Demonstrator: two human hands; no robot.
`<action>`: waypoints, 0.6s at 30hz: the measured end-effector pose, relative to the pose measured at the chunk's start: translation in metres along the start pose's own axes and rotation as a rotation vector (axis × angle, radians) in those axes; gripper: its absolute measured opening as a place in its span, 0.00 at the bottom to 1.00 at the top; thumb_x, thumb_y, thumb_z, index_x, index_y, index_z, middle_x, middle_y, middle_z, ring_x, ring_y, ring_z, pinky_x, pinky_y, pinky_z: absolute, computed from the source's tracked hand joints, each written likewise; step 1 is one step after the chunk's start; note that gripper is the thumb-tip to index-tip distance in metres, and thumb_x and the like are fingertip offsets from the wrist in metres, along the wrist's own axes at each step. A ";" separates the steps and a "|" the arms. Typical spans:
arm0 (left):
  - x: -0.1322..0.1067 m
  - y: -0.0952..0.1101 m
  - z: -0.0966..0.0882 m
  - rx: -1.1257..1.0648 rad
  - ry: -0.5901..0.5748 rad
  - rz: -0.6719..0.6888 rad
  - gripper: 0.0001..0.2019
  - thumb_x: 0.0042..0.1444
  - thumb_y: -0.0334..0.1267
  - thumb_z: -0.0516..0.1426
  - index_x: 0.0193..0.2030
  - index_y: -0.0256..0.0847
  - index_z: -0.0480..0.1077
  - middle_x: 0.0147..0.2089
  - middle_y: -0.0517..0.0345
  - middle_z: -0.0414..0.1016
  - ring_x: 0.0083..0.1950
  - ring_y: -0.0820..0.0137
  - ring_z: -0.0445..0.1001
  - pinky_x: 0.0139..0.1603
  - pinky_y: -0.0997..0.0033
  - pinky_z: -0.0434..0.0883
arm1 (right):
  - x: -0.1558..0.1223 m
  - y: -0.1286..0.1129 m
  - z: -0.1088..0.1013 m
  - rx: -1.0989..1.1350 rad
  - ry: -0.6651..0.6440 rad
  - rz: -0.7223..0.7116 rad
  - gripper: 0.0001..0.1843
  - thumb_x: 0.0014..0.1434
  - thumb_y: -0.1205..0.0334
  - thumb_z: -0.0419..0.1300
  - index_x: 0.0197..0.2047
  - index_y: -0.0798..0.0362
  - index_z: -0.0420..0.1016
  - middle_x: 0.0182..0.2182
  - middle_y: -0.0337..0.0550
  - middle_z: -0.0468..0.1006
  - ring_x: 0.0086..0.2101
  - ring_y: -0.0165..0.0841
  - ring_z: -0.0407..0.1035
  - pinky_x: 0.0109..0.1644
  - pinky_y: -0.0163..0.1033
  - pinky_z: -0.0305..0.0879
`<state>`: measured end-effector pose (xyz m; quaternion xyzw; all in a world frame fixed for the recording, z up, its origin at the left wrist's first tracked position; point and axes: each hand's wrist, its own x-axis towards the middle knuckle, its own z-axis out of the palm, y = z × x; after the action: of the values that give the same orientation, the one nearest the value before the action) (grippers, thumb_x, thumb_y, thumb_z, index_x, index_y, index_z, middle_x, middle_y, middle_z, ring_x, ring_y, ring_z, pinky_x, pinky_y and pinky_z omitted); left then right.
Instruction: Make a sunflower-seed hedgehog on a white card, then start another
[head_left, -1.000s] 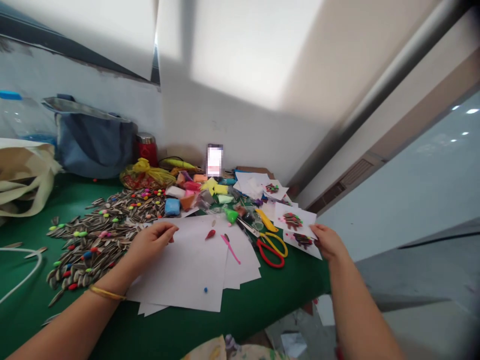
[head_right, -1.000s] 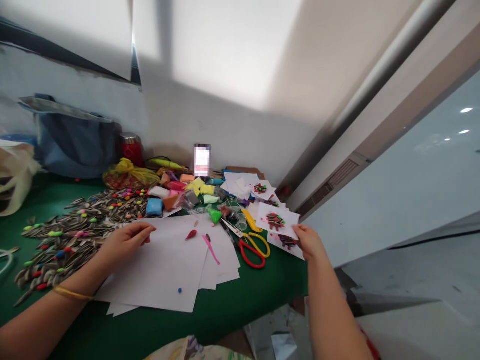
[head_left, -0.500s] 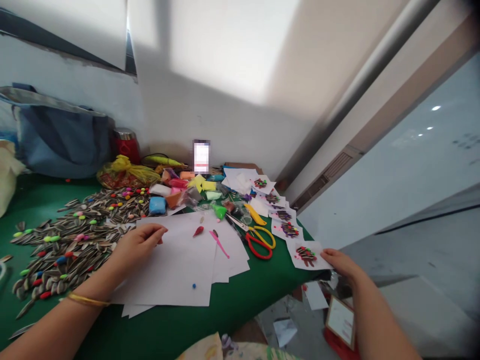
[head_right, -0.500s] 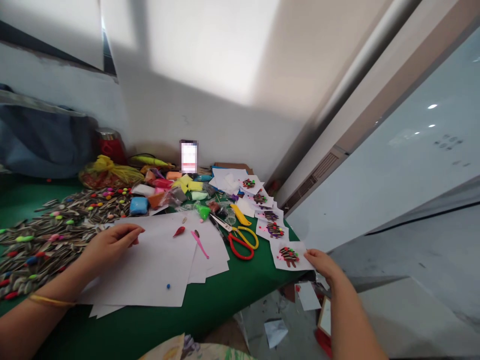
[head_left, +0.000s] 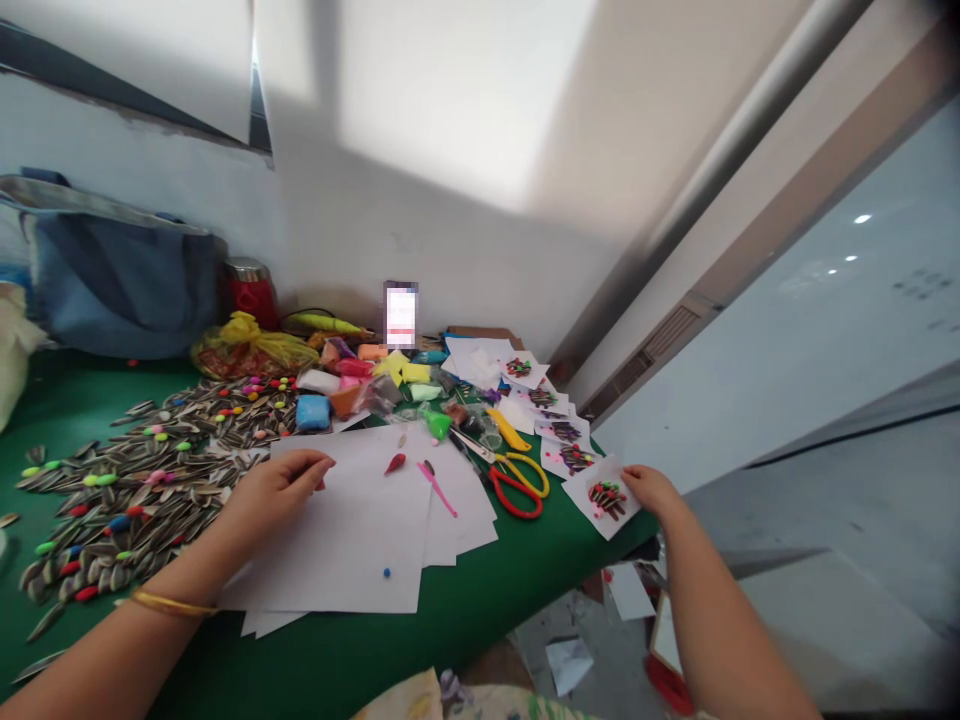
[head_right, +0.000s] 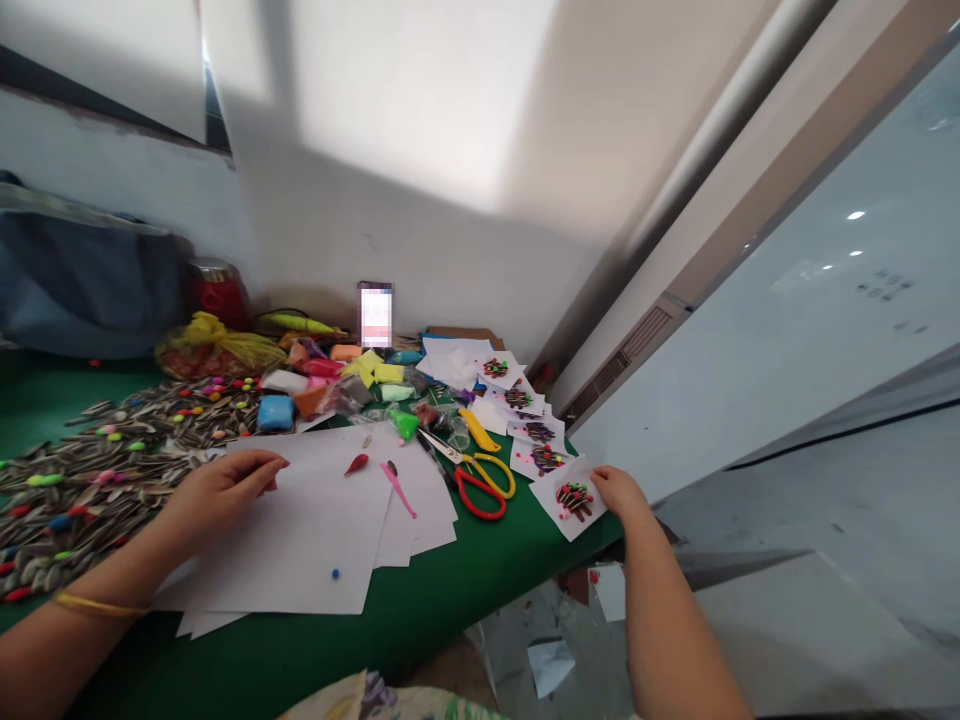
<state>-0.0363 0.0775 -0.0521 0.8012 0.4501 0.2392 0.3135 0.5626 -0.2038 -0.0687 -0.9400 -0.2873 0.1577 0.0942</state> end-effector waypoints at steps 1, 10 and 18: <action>0.000 0.000 0.000 0.001 -0.002 0.000 0.21 0.56 0.58 0.52 0.40 0.45 0.76 0.31 0.61 0.78 0.36 0.66 0.76 0.37 0.72 0.68 | 0.004 -0.002 -0.001 -0.019 -0.010 0.012 0.12 0.67 0.59 0.55 0.47 0.55 0.77 0.46 0.49 0.79 0.45 0.38 0.73 0.51 0.44 0.69; -0.001 0.005 -0.001 0.011 -0.009 0.018 0.21 0.57 0.58 0.52 0.40 0.45 0.76 0.31 0.61 0.79 0.35 0.65 0.76 0.37 0.72 0.68 | 0.022 -0.009 -0.009 -0.060 -0.033 0.083 0.18 0.67 0.55 0.59 0.57 0.53 0.70 0.54 0.48 0.72 0.48 0.38 0.72 0.51 0.49 0.72; -0.003 0.014 -0.004 0.026 -0.027 0.012 0.21 0.56 0.58 0.51 0.39 0.45 0.76 0.31 0.60 0.79 0.36 0.64 0.77 0.37 0.71 0.69 | 0.016 -0.042 -0.027 -0.053 0.114 0.023 0.17 0.67 0.55 0.59 0.56 0.53 0.71 0.54 0.48 0.73 0.48 0.38 0.72 0.52 0.49 0.72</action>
<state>-0.0321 0.0707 -0.0392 0.8111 0.4439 0.2244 0.3077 0.5635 -0.1629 -0.0363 -0.9529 -0.2748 0.0971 0.0835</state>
